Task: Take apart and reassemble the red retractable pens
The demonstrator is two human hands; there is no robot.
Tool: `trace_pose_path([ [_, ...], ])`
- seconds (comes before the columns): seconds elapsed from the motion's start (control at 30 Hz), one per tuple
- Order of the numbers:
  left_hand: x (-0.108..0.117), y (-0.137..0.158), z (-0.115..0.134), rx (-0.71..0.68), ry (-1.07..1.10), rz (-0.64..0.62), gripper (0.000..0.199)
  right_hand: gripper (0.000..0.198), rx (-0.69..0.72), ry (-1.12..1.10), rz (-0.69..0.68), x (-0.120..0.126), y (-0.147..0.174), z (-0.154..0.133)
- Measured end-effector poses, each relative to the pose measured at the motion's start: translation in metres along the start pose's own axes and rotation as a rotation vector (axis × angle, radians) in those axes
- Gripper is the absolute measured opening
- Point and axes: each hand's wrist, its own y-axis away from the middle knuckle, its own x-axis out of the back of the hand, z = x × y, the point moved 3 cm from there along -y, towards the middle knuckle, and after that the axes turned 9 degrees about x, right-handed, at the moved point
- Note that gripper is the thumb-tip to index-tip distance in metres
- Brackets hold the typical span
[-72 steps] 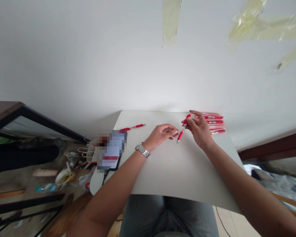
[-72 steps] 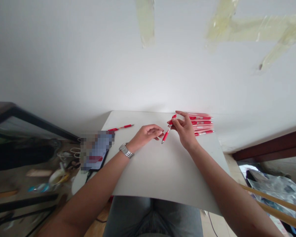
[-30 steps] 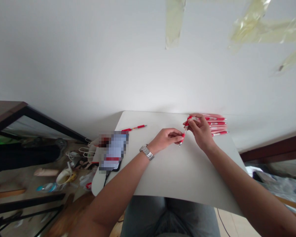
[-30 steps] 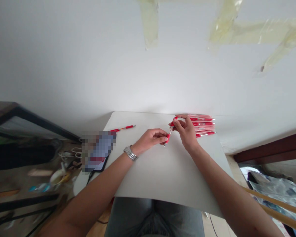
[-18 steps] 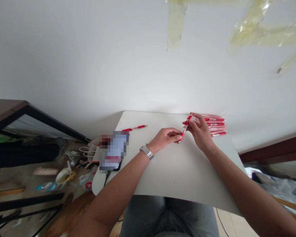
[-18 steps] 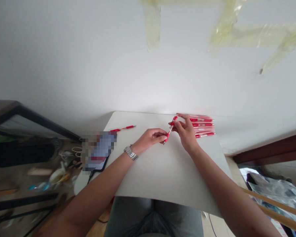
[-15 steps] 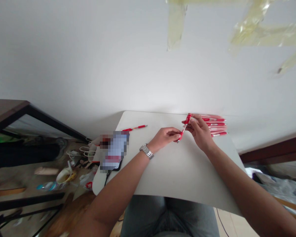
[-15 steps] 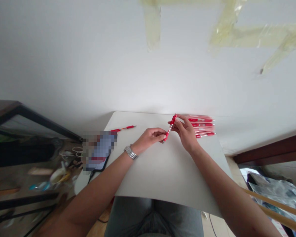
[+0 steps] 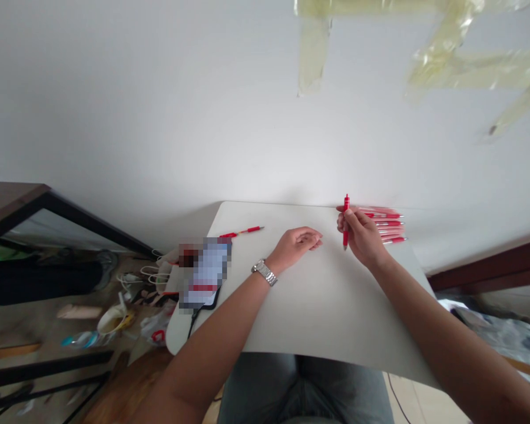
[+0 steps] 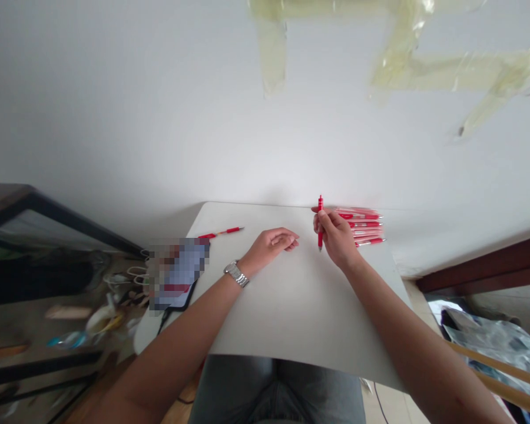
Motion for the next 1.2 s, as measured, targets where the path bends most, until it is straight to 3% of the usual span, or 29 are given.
trace_pose_path([
  [0.17,-0.002,-0.004,-0.006,-0.018,-0.1,0.002,0.045,0.032,0.066,0.128,0.054,0.012,-0.011,-0.008],
  [0.47,0.005,-0.011,-0.01,-0.034,-0.129,0.02,0.043,0.038,0.083,0.423,-0.062,0.035,-0.025,-0.045],
  [0.73,0.006,-0.013,-0.014,-0.025,-0.132,0.018,0.043,0.045,0.137,0.828,-0.098,0.098,-0.018,-0.08],
  [0.93,0.007,-0.012,-0.008,-0.022,-0.103,0.026,0.045,0.045,0.229,1.106,-0.216,0.128,-0.006,-0.081],
  [1.2,0.008,-0.009,-0.004,-0.013,-0.119,0.021,0.045,0.03,0.367,1.163,-0.451,0.129,0.009,-0.063],
])
